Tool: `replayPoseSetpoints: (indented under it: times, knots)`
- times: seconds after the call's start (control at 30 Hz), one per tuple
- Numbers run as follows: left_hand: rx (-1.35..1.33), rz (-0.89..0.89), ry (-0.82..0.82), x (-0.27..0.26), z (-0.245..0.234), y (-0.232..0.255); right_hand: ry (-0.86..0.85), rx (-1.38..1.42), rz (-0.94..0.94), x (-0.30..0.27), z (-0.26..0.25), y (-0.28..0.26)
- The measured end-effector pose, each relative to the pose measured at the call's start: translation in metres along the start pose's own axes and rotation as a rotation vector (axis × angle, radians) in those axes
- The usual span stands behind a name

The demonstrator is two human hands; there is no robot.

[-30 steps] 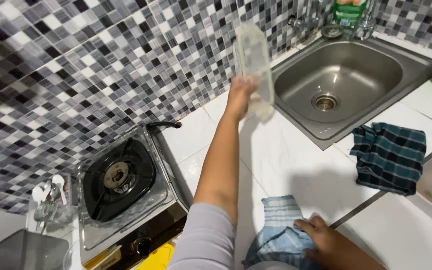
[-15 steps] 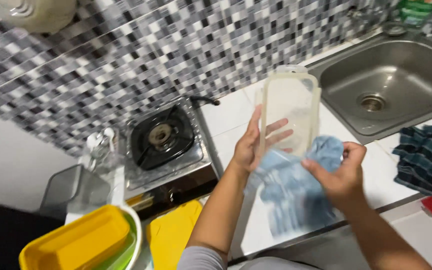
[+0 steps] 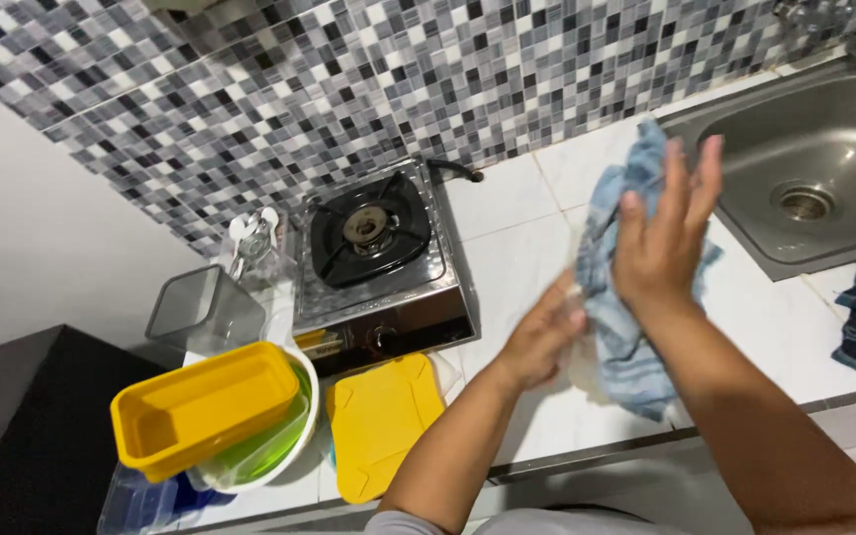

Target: Drying plastic containers and lids with a cloth and wiping down the kitchen counter.

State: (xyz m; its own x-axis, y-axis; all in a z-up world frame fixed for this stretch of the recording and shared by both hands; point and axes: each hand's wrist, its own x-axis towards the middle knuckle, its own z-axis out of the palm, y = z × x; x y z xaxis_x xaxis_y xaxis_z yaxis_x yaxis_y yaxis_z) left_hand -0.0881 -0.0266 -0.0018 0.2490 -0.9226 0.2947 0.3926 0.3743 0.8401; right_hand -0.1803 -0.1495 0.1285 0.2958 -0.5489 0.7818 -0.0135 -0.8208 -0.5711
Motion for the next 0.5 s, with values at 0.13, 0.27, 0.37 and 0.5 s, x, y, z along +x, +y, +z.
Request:
replayPoseSetpoints:
  times: [0.13,0.27,0.37,0.5]
  knots:
    - [-0.119,0.239,0.059,0.000,-0.002,0.057,-0.146,0.068,-0.019,-0.067,0.006,-0.017]
    - [-0.038,0.127,0.092,-0.010,-0.025,0.052,-0.338,-0.243,-0.316,-0.094,0.010,0.013]
    - [0.024,0.123,0.043,-0.019,-0.013,0.052,-0.156,-0.296,-0.283,-0.040,-0.006,0.014]
    - [-0.051,0.161,0.129,-0.021,0.010,0.075,-0.012,0.310,0.301,-0.010,-0.011,-0.031]
